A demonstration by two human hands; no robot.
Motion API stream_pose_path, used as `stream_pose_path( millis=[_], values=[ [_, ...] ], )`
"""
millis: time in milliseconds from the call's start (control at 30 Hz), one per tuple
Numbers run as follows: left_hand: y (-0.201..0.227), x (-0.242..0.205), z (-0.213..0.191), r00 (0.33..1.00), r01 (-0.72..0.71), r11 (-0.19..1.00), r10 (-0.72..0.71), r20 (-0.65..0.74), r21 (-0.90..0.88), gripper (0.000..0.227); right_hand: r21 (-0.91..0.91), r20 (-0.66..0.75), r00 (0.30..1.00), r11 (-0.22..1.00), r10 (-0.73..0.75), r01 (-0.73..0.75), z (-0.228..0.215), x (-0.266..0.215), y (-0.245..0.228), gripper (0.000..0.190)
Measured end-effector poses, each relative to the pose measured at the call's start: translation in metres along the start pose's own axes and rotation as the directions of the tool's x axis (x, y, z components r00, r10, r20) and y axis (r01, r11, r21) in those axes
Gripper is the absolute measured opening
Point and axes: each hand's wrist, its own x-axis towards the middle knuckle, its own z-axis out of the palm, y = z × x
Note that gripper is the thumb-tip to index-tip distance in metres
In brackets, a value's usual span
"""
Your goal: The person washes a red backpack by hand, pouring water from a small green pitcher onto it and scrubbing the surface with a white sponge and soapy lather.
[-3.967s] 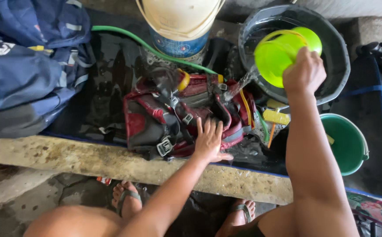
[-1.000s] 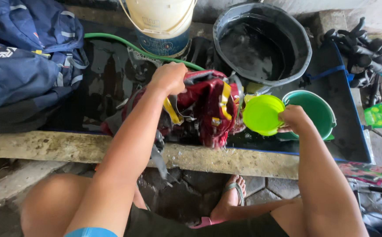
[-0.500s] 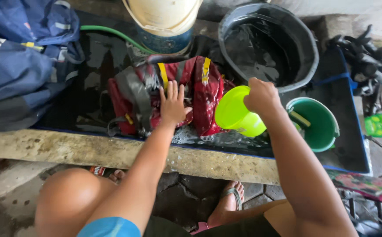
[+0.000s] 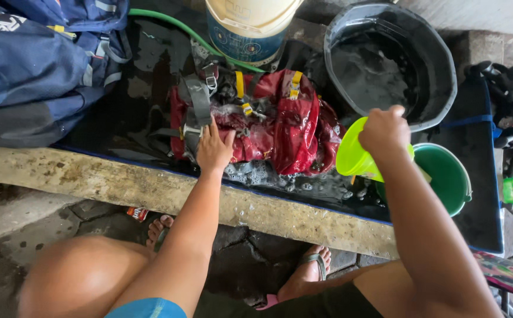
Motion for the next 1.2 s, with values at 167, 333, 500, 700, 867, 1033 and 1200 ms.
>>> stream_pose_path(
  millis=[167,333,500,700,867,1033,1200],
  values=[
    [0.015,-0.001,0.038,0.991,0.129,0.986,-0.131,0.011,0.102,0.074,-0.086,-0.195,0.967,0.985,-0.165,0.151,-0.021,-0.031,-0.077,0.023],
    [-0.021,0.001,0.116,0.948,-0.312,0.946,0.316,-0.043,0.091,0.072,-0.125,-0.389,0.874,0.957,-0.290,0.262,-0.034,-0.040,-0.106,0.021],
    [0.029,0.025,-0.020,0.867,-0.454,0.871,0.383,0.319,0.189,0.064,-0.459,-0.691,0.651,0.887,-0.314,-0.059,-0.026,0.035,-0.031,0.051],
    [-0.010,0.040,-0.005,0.941,0.180,0.949,-0.242,0.235,0.258,0.083,0.181,-0.486,0.870,0.984,0.085,0.005,-0.022,0.097,0.053,0.050],
    [0.016,0.022,0.010,0.996,0.022,0.963,-0.044,0.077,0.268,0.086,0.157,-0.161,0.950,0.957,0.267,-0.242,0.052,0.162,0.064,0.079],
    [0.012,0.026,0.025,0.995,0.023,0.923,-0.059,0.083,0.383,0.087,0.077,-0.035,0.962,0.960,0.272,-0.269,0.112,0.202,0.047,0.071],
    [0.023,0.055,0.011,0.963,0.082,0.929,-0.167,0.212,0.361,0.093,0.369,0.257,0.937,0.873,0.235,-0.320,0.060,0.178,-0.009,0.065]
  ],
)
